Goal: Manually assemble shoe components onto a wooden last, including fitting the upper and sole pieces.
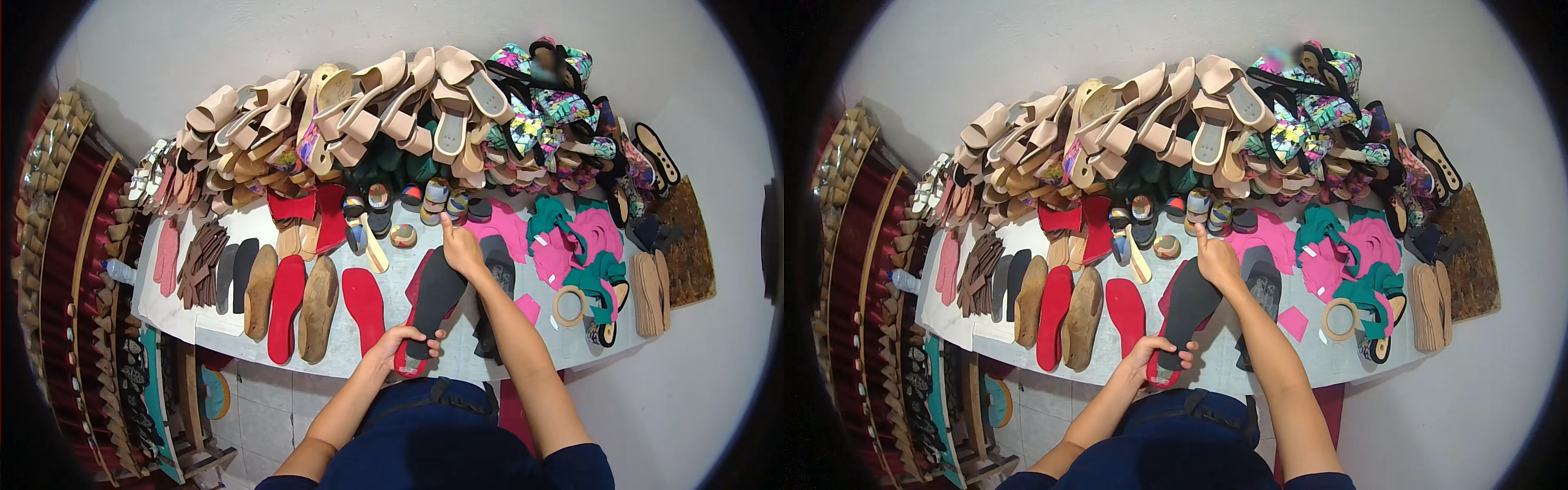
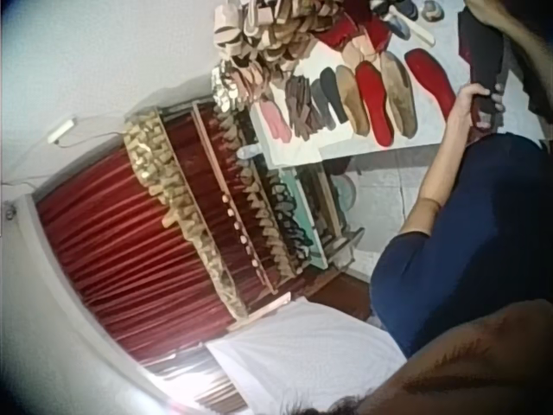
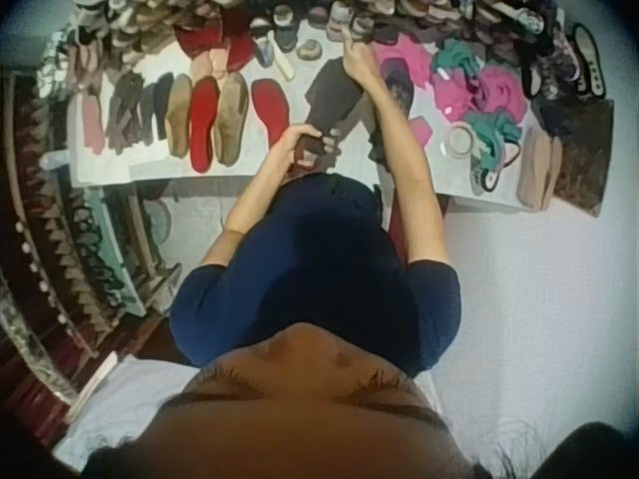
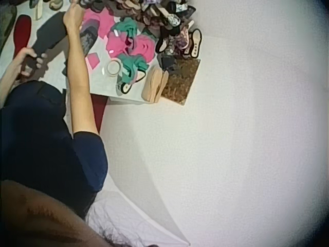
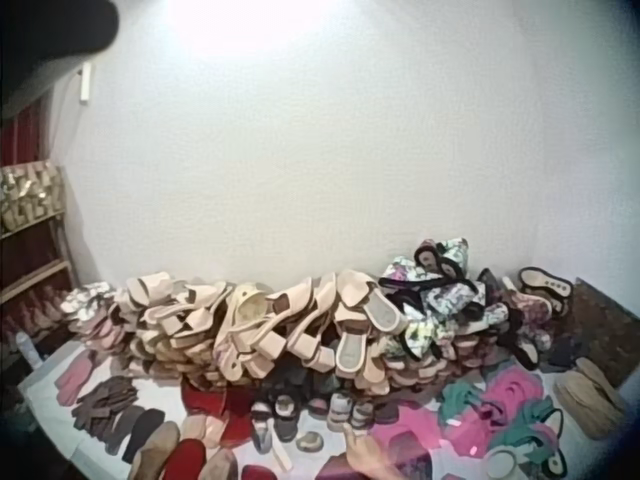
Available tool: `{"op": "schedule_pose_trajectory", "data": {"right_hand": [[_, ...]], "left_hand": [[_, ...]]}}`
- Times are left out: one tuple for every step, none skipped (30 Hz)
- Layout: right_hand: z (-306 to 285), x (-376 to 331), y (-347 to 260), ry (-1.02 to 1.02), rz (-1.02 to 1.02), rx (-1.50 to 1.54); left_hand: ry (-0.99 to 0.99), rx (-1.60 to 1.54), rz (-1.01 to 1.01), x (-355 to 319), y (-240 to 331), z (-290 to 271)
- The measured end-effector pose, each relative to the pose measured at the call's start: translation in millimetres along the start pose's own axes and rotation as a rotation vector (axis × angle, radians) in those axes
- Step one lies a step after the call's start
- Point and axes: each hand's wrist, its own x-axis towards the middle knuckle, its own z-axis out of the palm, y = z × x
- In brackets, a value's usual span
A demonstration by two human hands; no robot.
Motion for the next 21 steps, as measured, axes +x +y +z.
{"op": "schedule_pose_trajectory", "data": {"right_hand": [[0.9,0.8,2.7,-0.030,0.063,-0.022],[2.7,1.2,4.7,-0.032,0.062,-0.023],[4.5,1.1,6.7,-0.017,0.070,-0.029],[4.7,0.9,6.6,-0.002,0.077,-0.036],[5.3,0.4,6.2,-0.002,0.076,-0.037],[6.4,-0.2,5.4,0.023,0.070,-0.031],[6.6,-2.3,3.1,0.046,0.064,-0.025],[5.3,-2.0,0.8,0.045,0.064,-0.025],[3.3,-0.1,-2.0,0.067,0.067,-0.007],[2.1,0.5,-3.6,0.090,0.070,0.011],[2.7,0.6,-2.6,0.090,0.069,0.011],[3.9,1.2,-0.5,0.106,0.066,0.040],[2.0,5.7,0.8,0.128,0.059,0.068],[0.8,7.7,2.7,0.135,0.052,0.067],[-0.2,7.9,5.1,0.103,0.009,0.207],[-0.2,7.5,8.3,0.065,-0.034,0.348],[-2.5,11.0,11.6,-0.043,0.041,0.516],[-6.3,14.9,15.9,-0.042,0.037,0.515],[-11.2,16.4,13.2,-0.180,0.121,0.623],[-14.2,16.4,10.2,-0.320,0.206,0.728],[-17.0,14.1,8.5,-0.324,0.207,0.787]], "left_hand": [[0.044,-0.037,-0.038,1.7,1.4,-2.3],[0.088,-0.074,-0.076,2.5,1.6,-3.7],[0.118,-0.088,-0.093,3.8,-0.4,-4.1],[0.116,-0.089,-0.092,4.1,-0.4,-4.4],[0.097,-0.048,-0.077,4.5,-0.3,-4.7],[0.077,-0.006,-0.062,5.0,0.1,-4.7],[0.077,-0.006,-0.061,4.0,1.1,-6.3],[0.064,0.005,-0.060,3.0,3.7,-8.5],[0.050,0.017,-0.058,2.6,5.6,-9.3],[0.050,0.017,-0.058,3.4,7.1,-7.1],[0.071,0.042,-0.050,4.4,8.9,-3.4],[0.093,0.066,-0.041,4.0,9.3,0.0],[0.086,0.073,-0.039,4.4,9.1,4.3],[0.098,0.103,-0.015,3.4,7.0,8.4],[0.110,0.132,0.008,3.6,6.5,10.8],[0.107,0.135,0.012,2.4,6.7,9.9],[0.084,0.131,-0.001,0.5,8.3,7.8],[0.062,0.127,-0.014,-0.8,9.7,7.1],[0.050,0.151,-0.014,-2.3,12.0,7.9],[0.050,0.151,-0.012,-3.2,13.0,9.5],[0.058,0.174,0.003,-4.2,13.4,11.9]]}}
